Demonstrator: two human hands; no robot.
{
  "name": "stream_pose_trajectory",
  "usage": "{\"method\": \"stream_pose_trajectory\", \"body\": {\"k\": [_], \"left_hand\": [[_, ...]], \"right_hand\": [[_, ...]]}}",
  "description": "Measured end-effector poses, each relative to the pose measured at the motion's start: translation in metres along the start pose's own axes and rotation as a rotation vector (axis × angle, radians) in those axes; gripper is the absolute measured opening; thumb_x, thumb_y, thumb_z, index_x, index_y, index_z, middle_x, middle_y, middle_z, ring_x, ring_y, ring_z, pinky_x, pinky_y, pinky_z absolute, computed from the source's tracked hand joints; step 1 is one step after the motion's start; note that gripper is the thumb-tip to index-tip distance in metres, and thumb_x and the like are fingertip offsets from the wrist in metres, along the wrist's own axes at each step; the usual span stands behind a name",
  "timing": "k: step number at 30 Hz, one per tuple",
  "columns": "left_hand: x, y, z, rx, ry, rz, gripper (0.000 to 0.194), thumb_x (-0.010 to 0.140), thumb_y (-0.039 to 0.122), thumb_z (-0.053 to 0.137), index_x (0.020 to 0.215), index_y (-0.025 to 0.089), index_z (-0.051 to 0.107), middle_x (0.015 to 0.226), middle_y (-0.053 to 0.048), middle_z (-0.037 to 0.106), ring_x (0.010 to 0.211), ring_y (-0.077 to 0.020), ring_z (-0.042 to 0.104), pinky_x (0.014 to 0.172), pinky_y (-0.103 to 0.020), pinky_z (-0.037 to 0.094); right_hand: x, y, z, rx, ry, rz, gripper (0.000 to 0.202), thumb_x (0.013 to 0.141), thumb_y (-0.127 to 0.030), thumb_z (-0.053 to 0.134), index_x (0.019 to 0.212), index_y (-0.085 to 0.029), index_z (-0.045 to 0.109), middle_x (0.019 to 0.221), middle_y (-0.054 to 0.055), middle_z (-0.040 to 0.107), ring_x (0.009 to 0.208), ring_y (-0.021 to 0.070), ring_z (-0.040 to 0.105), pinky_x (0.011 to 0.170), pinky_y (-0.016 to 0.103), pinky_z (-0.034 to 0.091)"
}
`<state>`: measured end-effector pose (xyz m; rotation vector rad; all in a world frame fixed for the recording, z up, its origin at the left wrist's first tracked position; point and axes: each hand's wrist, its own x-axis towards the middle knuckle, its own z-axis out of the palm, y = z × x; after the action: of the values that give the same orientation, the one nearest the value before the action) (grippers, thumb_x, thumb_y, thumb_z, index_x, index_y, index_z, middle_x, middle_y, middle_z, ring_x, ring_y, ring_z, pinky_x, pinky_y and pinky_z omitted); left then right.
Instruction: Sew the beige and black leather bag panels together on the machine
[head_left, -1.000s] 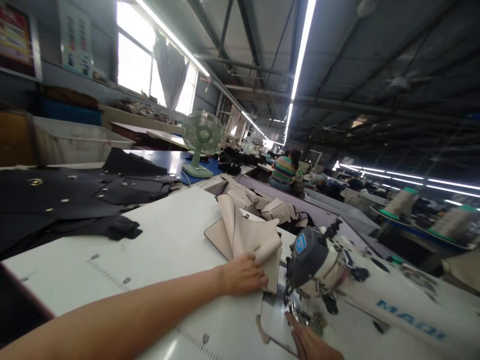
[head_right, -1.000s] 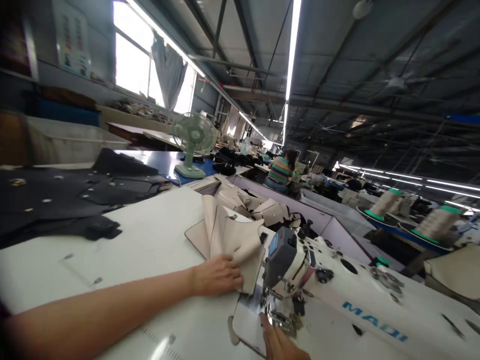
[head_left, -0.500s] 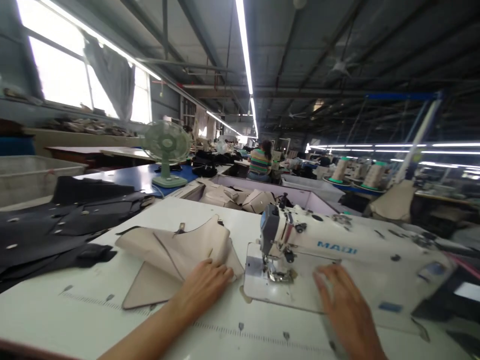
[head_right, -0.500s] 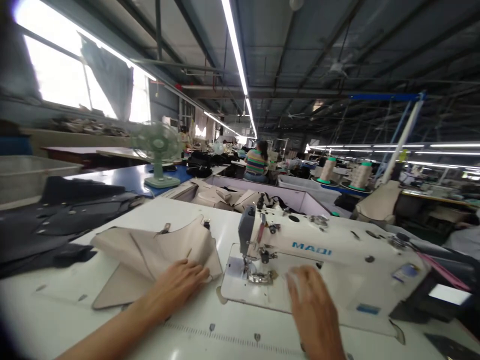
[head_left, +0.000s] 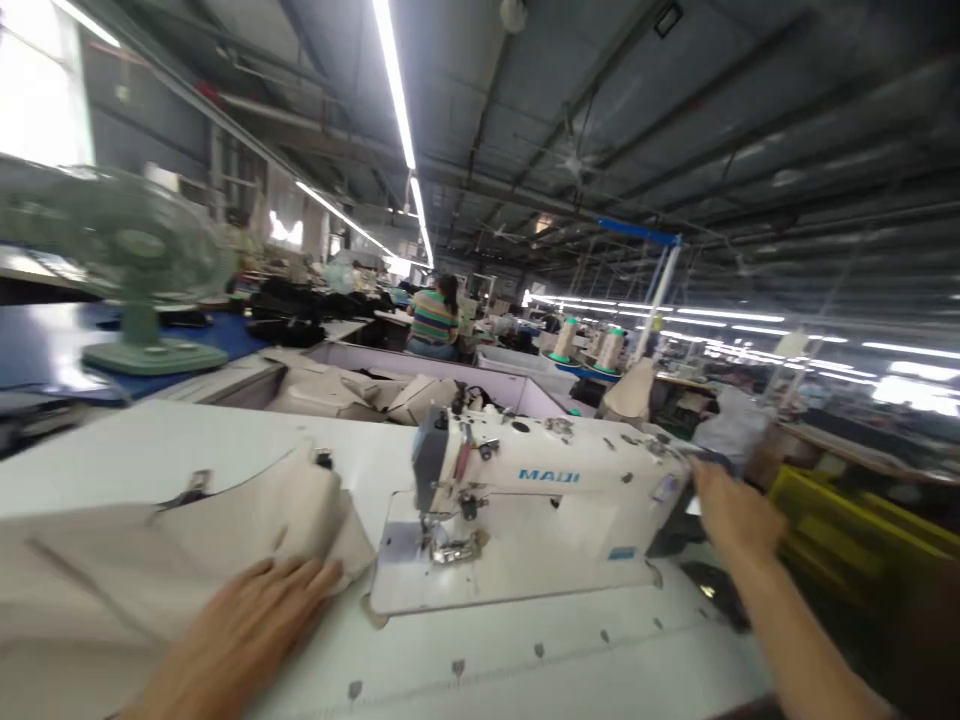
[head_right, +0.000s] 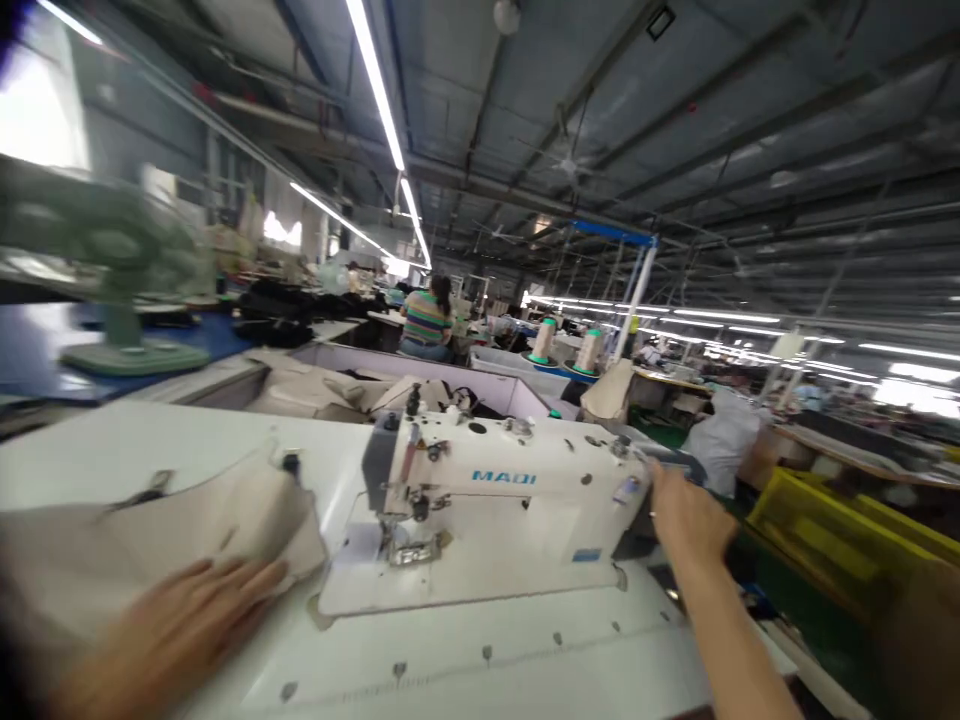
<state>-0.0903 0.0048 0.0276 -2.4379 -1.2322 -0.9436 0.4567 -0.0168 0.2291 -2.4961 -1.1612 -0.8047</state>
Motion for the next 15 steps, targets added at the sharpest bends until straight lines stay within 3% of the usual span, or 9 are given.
{"method": "stream_pose_trajectory", "body": {"k": [2, 4, 7, 9, 12, 15], "left_hand": [[0.014, 0.022, -0.025, 0.166, -0.124, -0.027, 0.033, 0.088, 0.018, 0.048, 0.116, 0.029, 0.061, 0.107, -0.001, 0.070, 0.098, -0.0246, 0.063, 0.091, -0.040, 0.042], [0.028, 0.040, -0.042, 0.211, -0.282, -0.083, 0.028, 0.090, 0.011, 0.045, 0.109, 0.024, 0.062, 0.097, -0.003, 0.070, 0.092, -0.0222, 0.063, 0.085, -0.037, 0.042], [0.040, 0.052, -0.055, 0.223, -0.350, -0.109, 0.023, 0.092, 0.012, 0.045, 0.107, 0.021, 0.059, 0.092, -0.003, 0.067, 0.088, -0.0220, 0.062, 0.082, -0.036, 0.040], [0.039, 0.054, -0.056, 0.228, -0.344, -0.113, 0.021, 0.093, 0.013, 0.044, 0.106, 0.021, 0.058, 0.091, -0.003, 0.066, 0.087, -0.0224, 0.061, 0.082, -0.036, 0.039], [0.035, 0.053, -0.055, 0.225, -0.333, -0.109, 0.022, 0.093, 0.012, 0.042, 0.107, 0.021, 0.057, 0.090, -0.003, 0.066, 0.086, -0.0219, 0.061, 0.082, -0.036, 0.038], [0.035, 0.053, -0.056, 0.229, -0.332, -0.114, 0.021, 0.090, 0.011, 0.047, 0.105, 0.021, 0.058, 0.090, -0.003, 0.066, 0.087, -0.0214, 0.061, 0.082, -0.035, 0.038]], "right_hand": [[-0.028, -0.004, 0.004, 0.000, -0.048, 0.026, 0.062, 0.096, -0.061, 0.023, 0.094, -0.020, 0.068, 0.072, 0.019, 0.065, 0.058, 0.0329, 0.064, 0.049, 0.040, 0.039], [-0.074, -0.031, 0.015, 0.198, 0.035, -0.220, 0.051, 0.092, -0.066, 0.032, 0.098, -0.028, 0.065, 0.074, 0.011, 0.068, 0.054, 0.0275, 0.063, 0.045, 0.035, 0.039], [-0.164, -0.107, 0.023, 0.526, 0.057, -0.760, 0.046, 0.099, -0.057, 0.027, 0.092, -0.028, 0.061, 0.085, 0.005, 0.068, 0.073, 0.0228, 0.066, 0.050, 0.030, 0.047], [-0.210, -0.164, 0.021, 0.578, 0.058, -0.903, 0.044, 0.103, -0.046, 0.023, 0.090, -0.024, 0.059, 0.082, 0.006, 0.066, 0.075, 0.0221, 0.065, 0.058, 0.031, 0.050], [-0.236, -0.225, 0.017, 0.556, 0.123, -0.925, 0.036, 0.103, -0.032, 0.030, 0.087, -0.020, 0.059, 0.076, 0.007, 0.064, 0.071, 0.0243, 0.064, 0.058, 0.034, 0.050], [-0.236, -0.248, 0.016, 0.570, 0.138, -0.940, 0.027, 0.100, -0.025, 0.038, 0.086, -0.020, 0.060, 0.076, 0.007, 0.065, 0.071, 0.0258, 0.064, 0.059, 0.035, 0.049]]}}
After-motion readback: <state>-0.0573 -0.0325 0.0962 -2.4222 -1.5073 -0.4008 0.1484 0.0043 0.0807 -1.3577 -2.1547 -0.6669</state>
